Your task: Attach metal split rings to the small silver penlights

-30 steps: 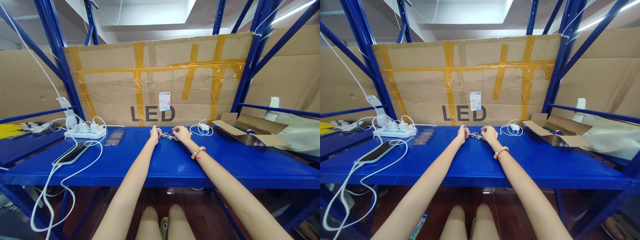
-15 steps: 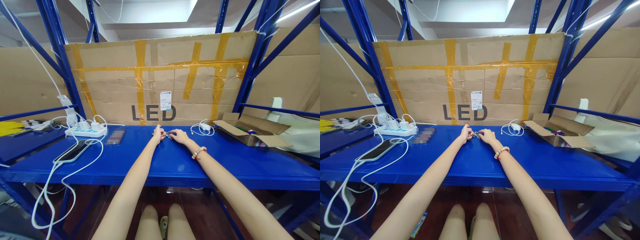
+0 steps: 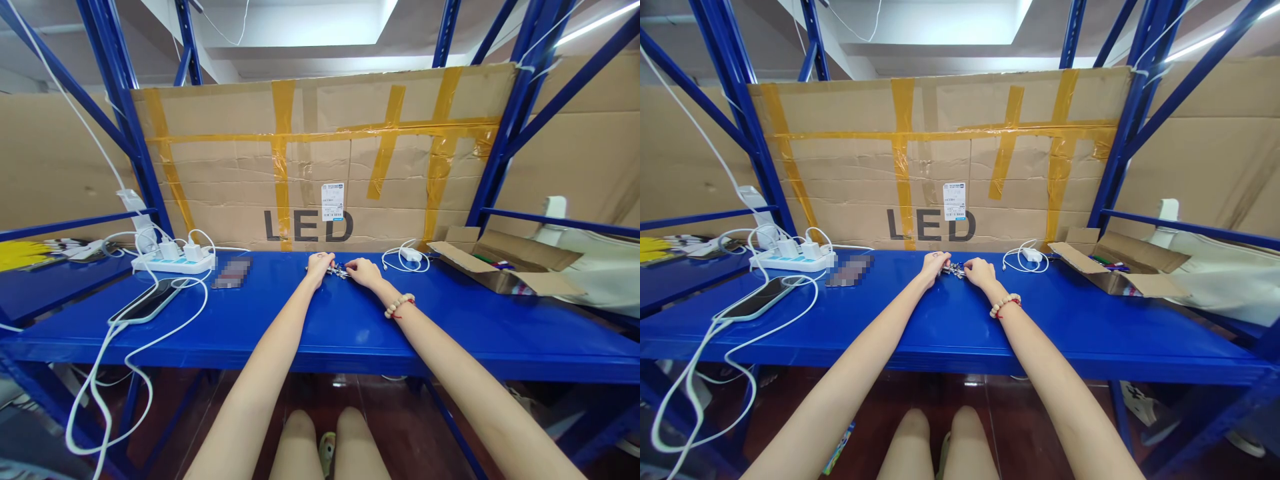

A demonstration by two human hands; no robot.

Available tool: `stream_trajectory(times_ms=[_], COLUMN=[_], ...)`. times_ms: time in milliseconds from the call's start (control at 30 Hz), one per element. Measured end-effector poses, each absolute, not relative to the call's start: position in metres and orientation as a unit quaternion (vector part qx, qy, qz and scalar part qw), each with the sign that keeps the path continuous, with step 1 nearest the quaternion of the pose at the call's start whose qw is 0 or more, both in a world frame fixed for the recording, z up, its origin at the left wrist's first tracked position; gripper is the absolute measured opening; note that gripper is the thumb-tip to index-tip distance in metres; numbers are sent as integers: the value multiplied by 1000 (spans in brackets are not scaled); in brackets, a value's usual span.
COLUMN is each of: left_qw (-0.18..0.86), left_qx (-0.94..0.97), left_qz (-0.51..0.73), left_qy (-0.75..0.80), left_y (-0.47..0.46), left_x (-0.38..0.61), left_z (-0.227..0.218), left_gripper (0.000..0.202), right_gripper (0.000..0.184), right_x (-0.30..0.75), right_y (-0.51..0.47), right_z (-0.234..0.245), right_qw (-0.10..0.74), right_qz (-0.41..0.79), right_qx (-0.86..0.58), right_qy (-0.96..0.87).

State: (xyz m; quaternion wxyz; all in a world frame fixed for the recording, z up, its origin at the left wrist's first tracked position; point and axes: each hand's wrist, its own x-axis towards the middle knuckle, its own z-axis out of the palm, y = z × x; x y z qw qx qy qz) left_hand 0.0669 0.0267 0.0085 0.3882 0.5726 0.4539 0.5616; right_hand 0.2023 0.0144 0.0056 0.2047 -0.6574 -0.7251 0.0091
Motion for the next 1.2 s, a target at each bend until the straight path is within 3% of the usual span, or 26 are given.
stream_trajectory(times_ms=[467,967,1200], left_qw=[258,227,336], left_qx=[722,706,723], left_qz=[408,392,340], left_qy=[495,544,499], left_y=[27,26,21], left_x=[68,69,70], left_z=[-2,-1,2], left_gripper=[23,30,32], right_gripper=[28,13,17], right_x=[205,206,205], right_y=[15,14,12], right_z=[5,5,7], right_qw=[225,278,340], right_qz=[-10,9,3], right_qx=[-674,-669,-645], right_qy=[-703,-689,-684])
